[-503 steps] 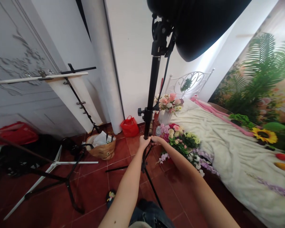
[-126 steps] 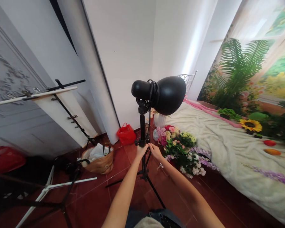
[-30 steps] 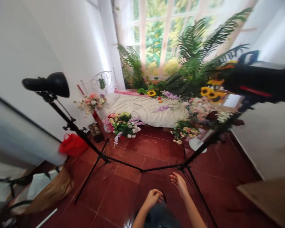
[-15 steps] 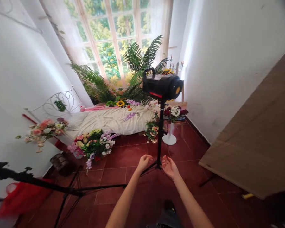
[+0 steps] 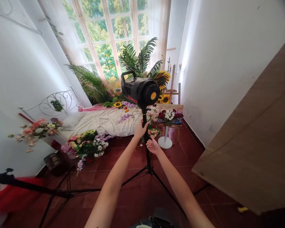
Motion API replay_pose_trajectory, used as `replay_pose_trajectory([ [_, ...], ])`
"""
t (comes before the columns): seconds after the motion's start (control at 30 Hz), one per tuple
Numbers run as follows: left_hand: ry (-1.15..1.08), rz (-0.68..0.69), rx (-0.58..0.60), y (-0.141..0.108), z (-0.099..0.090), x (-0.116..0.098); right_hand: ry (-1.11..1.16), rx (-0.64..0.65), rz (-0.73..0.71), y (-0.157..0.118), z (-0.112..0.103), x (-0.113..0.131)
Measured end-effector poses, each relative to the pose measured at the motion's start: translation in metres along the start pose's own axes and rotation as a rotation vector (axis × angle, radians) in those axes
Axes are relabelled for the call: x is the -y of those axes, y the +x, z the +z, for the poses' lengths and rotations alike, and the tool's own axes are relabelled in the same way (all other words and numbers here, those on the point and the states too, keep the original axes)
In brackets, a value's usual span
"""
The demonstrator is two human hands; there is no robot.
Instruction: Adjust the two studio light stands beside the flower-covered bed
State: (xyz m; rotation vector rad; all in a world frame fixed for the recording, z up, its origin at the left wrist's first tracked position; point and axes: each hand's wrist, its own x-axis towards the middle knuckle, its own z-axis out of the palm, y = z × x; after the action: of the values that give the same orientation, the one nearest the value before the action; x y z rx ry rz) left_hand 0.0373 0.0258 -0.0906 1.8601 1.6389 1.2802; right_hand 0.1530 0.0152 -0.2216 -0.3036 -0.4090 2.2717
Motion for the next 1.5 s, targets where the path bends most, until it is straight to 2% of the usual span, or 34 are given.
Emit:
replay_pose_trajectory([
  [0.1, 0.197, -0.045, -0.013, 0.003, 0.007, 0.0, -0.215, 0.001, -0.039, 0.002, -0.009, 0.002],
  [0.3, 0.317, -0.045, -0.031, 0.005, 0.013, -0.001, -1.214, -0.369, -0.296, -0.007, -0.014, 0.025],
  [0.4, 0.318, -0.044, -0.061, 0.007, 0.014, -0.002, -1.479, -0.439, -0.423, -0.015, -0.019, 0.043],
  [0.47, 0.318, -0.049, -0.079, 0.007, 0.015, -0.003, -1.584, -0.465, -0.411, -0.017, -0.024, 0.048],
  [0.57, 0.314, -0.054, -0.078, 0.005, 0.015, -0.003, -1.551, -0.461, -0.281, -0.015, -0.03, 0.046],
  [0.63, 0.311, -0.061, -0.072, 0.003, 0.016, -0.003, -1.548, -0.467, -0.284, -0.013, -0.029, 0.042],
  [0.87, 0.328, -0.077, -0.088, -0.001, 0.016, -0.005, -1.958, -0.485, -0.744, -0.025, -0.002, 0.026],
  [0.97, 0.34, -0.092, -0.091, -0.002, 0.015, -0.008, -2.062, -0.44, -0.777, -0.035, 0.001, 0.013],
  [1.13, 0.349, -0.129, -0.086, -0.005, 0.019, -0.011, -2.026, -0.392, -0.783, -0.048, -0.014, 0.001],
  [1.23, 0.351, -0.151, -0.09, -0.004, 0.018, -0.013, -1.934, -0.439, -0.862, -0.05, -0.021, 0.012],
  [1.33, 0.345, -0.166, -0.06, 0.003, 0.009, -0.016, -1.833, -0.498, -0.945, -0.038, -0.016, 0.034],
  [1.4, 0.29, -0.143, -0.012, 0.008, -0.003, -0.017, -1.784, -0.451, -0.909, -0.021, -0.005, 0.049],
  [1.5, 0.042, -0.057, 0.038, 0.011, -0.018, -0.01, -1.688, -0.319, -0.745, 0.011, 0.016, 0.064],
])
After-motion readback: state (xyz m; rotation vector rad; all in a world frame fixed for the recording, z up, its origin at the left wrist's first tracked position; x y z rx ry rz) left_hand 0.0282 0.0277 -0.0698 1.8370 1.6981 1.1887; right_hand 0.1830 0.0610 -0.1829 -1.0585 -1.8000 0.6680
